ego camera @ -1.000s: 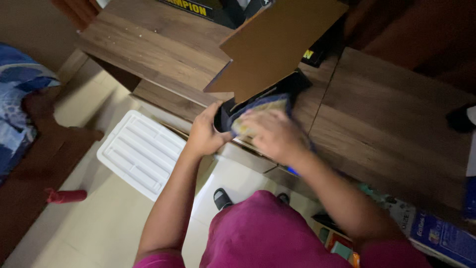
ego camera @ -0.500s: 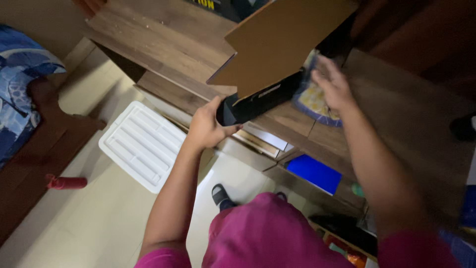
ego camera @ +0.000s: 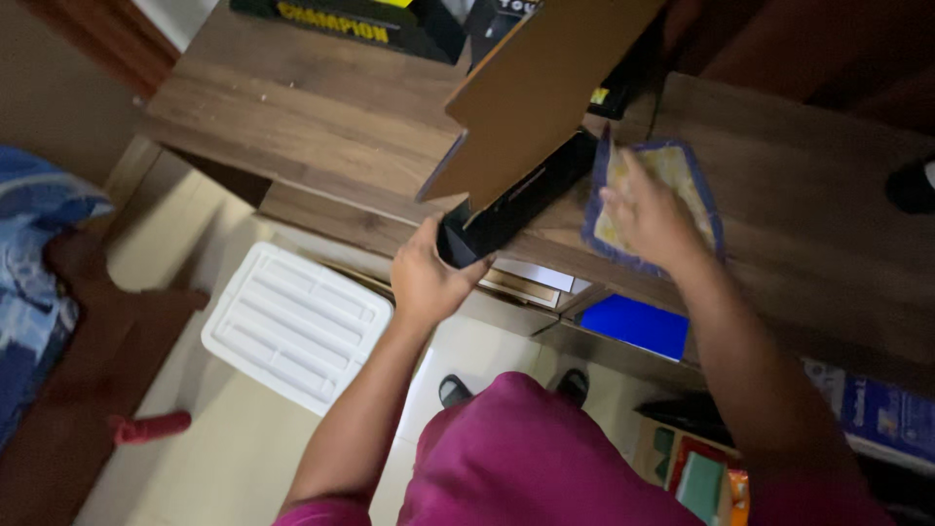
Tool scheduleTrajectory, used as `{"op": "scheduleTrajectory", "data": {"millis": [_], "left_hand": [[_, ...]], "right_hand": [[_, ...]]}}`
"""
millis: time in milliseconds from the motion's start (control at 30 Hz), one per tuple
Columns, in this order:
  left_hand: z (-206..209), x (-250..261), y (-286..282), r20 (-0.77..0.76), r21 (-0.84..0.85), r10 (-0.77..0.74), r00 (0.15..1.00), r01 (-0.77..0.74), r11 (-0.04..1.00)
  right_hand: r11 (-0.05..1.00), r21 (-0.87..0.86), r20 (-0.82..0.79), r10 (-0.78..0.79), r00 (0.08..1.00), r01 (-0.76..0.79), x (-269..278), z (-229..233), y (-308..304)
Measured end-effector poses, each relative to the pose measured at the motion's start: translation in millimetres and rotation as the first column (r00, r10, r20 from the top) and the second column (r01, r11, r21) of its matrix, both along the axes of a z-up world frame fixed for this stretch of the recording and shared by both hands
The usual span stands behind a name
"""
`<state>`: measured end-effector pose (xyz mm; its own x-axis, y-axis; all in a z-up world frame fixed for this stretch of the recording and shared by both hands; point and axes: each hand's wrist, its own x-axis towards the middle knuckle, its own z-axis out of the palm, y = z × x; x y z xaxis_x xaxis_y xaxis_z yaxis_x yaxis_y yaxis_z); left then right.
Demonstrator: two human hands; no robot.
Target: The person wipes down several trophies and awards on a desk using a cloth, lifting and turning them to reach all sides.
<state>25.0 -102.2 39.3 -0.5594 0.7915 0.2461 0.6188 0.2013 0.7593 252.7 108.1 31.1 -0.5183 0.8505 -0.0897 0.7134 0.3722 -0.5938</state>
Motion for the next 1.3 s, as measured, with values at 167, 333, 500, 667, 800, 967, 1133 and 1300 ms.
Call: {"op": "scheduleTrajectory", "data": {"millis": [167, 333, 500, 667, 800, 967, 1133, 1300], "left_hand": [[-21, 17, -6, -0.216, 0.032, -0.027, 0.976, 0.035, 0.999], [-23, 66, -21, -0.246, 0.072, -0.209, 0.946, 0.233, 0.97], [-12, 93, -11, -0.015, 0.054, -0.441, 0.897, 0.442, 0.896], [-20, 78, 29, -0.453, 0.113, -0.235, 0.86, 0.317, 0.942], [-26, 39, 40, -0.468, 0.251, -0.095, 0.879, 0.235, 0.939], [-9, -28, 53, -0.436, 0.354, -0.013, 0.9, 0.185, 0.917], [-14, -53, 71, -0.04, 0.213, -0.471, 0.881, 0.468, 0.858], [-23, -47, 66, -0.121, 0.062, -0.296, 0.948, 0.304, 0.951]], "right_hand": [[0.931, 0.309, 0.07, 0.182, 0.981, -0.195, 30, -20, -37], [1.0, 0.025, -0.325, -0.001, 0.946, 0.01, 51, -52, -30], [0.999, -0.032, -0.718, -0.011, 0.696, -0.017, 63, -60, -19], [0.998, -0.06, -0.63, -0.024, 0.777, -0.018, 65, -47, -22], [0.997, 0.07, -0.506, 0.016, 0.862, 0.023, 73, -35, -14], [0.998, 0.027, -0.546, -0.031, 0.837, 0.055, 80, -39, -7], [0.986, 0.164, -0.348, 0.031, 0.937, 0.028, 64, -31, -34], [0.868, 0.475, -0.311, 0.316, 0.896, -0.142, 63, -17, -34]]}}
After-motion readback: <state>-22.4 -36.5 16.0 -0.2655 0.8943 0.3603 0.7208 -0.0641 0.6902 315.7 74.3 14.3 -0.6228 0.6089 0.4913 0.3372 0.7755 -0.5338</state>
